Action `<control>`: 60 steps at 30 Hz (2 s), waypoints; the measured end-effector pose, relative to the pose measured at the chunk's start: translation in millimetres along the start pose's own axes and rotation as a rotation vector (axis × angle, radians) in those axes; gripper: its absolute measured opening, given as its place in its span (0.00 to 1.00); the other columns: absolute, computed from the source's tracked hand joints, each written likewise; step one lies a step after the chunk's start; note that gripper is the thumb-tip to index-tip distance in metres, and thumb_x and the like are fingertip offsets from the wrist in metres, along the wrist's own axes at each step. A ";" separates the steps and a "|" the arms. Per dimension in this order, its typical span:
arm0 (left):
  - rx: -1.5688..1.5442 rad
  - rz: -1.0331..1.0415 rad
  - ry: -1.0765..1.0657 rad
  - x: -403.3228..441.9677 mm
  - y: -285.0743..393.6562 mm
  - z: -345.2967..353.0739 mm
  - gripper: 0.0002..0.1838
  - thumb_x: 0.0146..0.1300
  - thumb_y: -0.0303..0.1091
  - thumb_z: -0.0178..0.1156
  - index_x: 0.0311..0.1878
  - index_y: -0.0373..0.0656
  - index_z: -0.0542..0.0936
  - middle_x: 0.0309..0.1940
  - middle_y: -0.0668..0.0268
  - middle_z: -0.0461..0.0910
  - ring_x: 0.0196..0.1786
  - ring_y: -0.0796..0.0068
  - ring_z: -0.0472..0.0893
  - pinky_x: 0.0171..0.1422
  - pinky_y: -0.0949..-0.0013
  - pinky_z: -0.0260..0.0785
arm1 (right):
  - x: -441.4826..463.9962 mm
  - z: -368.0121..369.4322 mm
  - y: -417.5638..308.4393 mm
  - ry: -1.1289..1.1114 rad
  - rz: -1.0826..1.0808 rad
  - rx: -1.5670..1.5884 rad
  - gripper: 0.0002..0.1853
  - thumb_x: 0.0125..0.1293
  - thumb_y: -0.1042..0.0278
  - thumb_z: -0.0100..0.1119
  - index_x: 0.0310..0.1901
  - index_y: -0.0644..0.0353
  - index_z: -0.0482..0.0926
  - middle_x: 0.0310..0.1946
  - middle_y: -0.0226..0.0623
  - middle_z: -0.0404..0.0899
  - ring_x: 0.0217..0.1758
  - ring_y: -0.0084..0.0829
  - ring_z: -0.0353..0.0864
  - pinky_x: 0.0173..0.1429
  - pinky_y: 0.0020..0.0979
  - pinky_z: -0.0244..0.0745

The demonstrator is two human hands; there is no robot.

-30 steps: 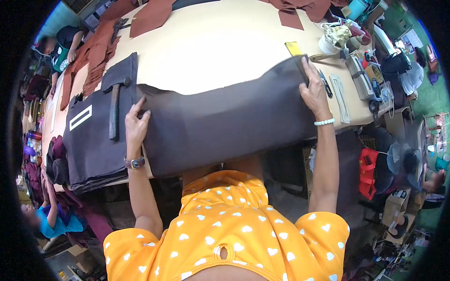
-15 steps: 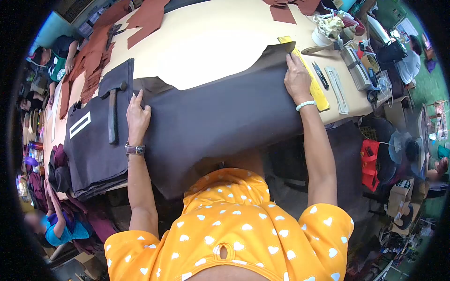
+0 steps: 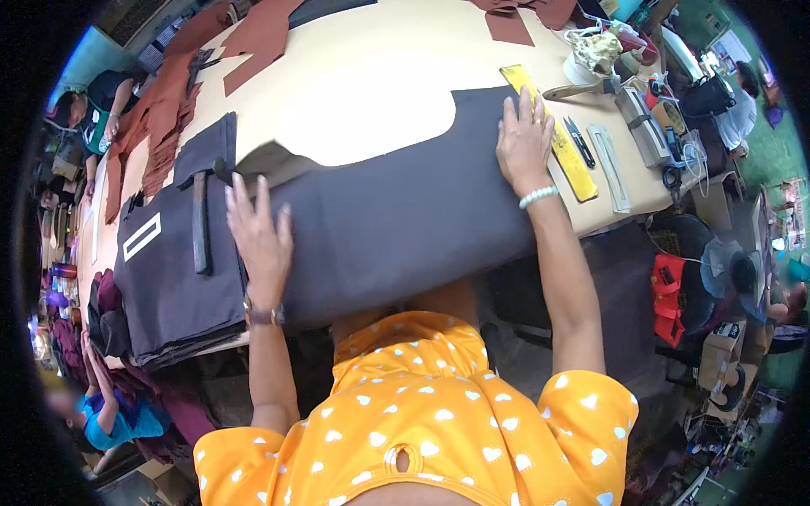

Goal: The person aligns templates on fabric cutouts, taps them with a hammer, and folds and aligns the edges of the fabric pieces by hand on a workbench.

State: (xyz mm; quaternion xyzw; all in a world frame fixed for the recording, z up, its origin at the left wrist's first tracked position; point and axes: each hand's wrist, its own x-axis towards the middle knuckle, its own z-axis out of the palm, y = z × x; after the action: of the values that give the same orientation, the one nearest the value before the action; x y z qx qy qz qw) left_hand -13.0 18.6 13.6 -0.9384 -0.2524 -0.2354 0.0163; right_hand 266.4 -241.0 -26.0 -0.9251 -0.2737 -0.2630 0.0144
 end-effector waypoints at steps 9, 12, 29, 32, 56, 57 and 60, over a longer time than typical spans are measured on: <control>-0.192 0.093 -0.424 -50.4 38.1 6.8 0.36 0.61 0.53 0.52 0.69 0.47 0.58 0.71 0.53 0.47 0.73 0.49 0.45 0.70 0.41 0.37 | -48.8 -40.1 -9.7 -0.101 0.124 0.183 0.29 0.67 0.48 0.44 0.62 0.61 0.65 0.66 0.50 0.57 0.70 0.52 0.52 0.68 0.58 0.46; -0.187 0.095 -0.406 -51.3 38.7 7.1 0.35 0.61 0.52 0.53 0.69 0.47 0.58 0.71 0.53 0.48 0.72 0.49 0.46 0.70 0.41 0.36 | -46.6 -27.1 40.9 0.039 0.269 -0.033 0.25 0.66 0.51 0.45 0.55 0.63 0.71 0.58 0.48 0.68 0.62 0.47 0.64 0.63 0.51 0.56; -0.216 0.166 -0.275 -41.0 34.9 0.9 0.32 0.58 0.50 0.58 0.62 0.43 0.67 0.63 0.52 0.61 0.65 0.49 0.58 0.67 0.49 0.51 | -81.0 -34.2 83.8 0.265 0.662 0.802 0.15 0.57 0.67 0.64 0.41 0.68 0.74 0.40 0.40 0.77 0.42 0.31 0.77 0.47 0.32 0.72; -0.347 0.174 -0.230 -15.7 21.5 6.3 0.26 0.55 0.46 0.61 0.53 0.39 0.73 0.51 0.52 0.70 0.53 0.52 0.70 0.57 0.58 0.64 | -53.9 -81.6 57.7 0.561 0.457 0.724 0.11 0.63 0.73 0.57 0.44 0.68 0.73 0.40 0.39 0.77 0.40 0.24 0.77 0.42 0.25 0.74; -0.189 0.117 -0.103 16.8 -36.7 74.5 0.20 0.65 0.40 0.51 0.59 0.47 0.71 0.63 0.62 0.67 0.66 0.58 0.62 0.67 0.55 0.53 | -90.0 -97.3 -60.6 -0.342 0.405 1.332 0.12 0.63 0.76 0.53 0.47 0.70 0.72 0.40 0.38 0.77 0.43 0.21 0.73 0.49 0.24 0.69; -0.225 0.119 -0.108 17.3 -36.7 71.0 0.20 0.65 0.40 0.51 0.58 0.46 0.72 0.62 0.62 0.67 0.66 0.58 0.63 0.67 0.56 0.53 | -91.4 -89.4 -57.5 -0.316 0.369 1.255 0.12 0.63 0.75 0.53 0.48 0.68 0.72 0.39 0.38 0.77 0.42 0.22 0.74 0.48 0.25 0.69; -0.327 0.115 -0.118 21.9 -41.1 64.8 0.18 0.65 0.38 0.51 0.57 0.44 0.73 0.61 0.61 0.69 0.66 0.59 0.63 0.68 0.59 0.53 | -83.9 -82.3 -52.0 -0.334 0.332 1.213 0.12 0.63 0.74 0.53 0.48 0.68 0.72 0.39 0.39 0.78 0.41 0.23 0.74 0.48 0.26 0.70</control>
State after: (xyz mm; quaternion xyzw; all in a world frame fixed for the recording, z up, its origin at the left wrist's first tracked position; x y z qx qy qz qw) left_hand 12.0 74.2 -37.8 -0.9536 -0.1572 -0.2164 -0.1382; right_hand 140.5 -252.7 -2.7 -0.8111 -0.2257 0.0914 0.5318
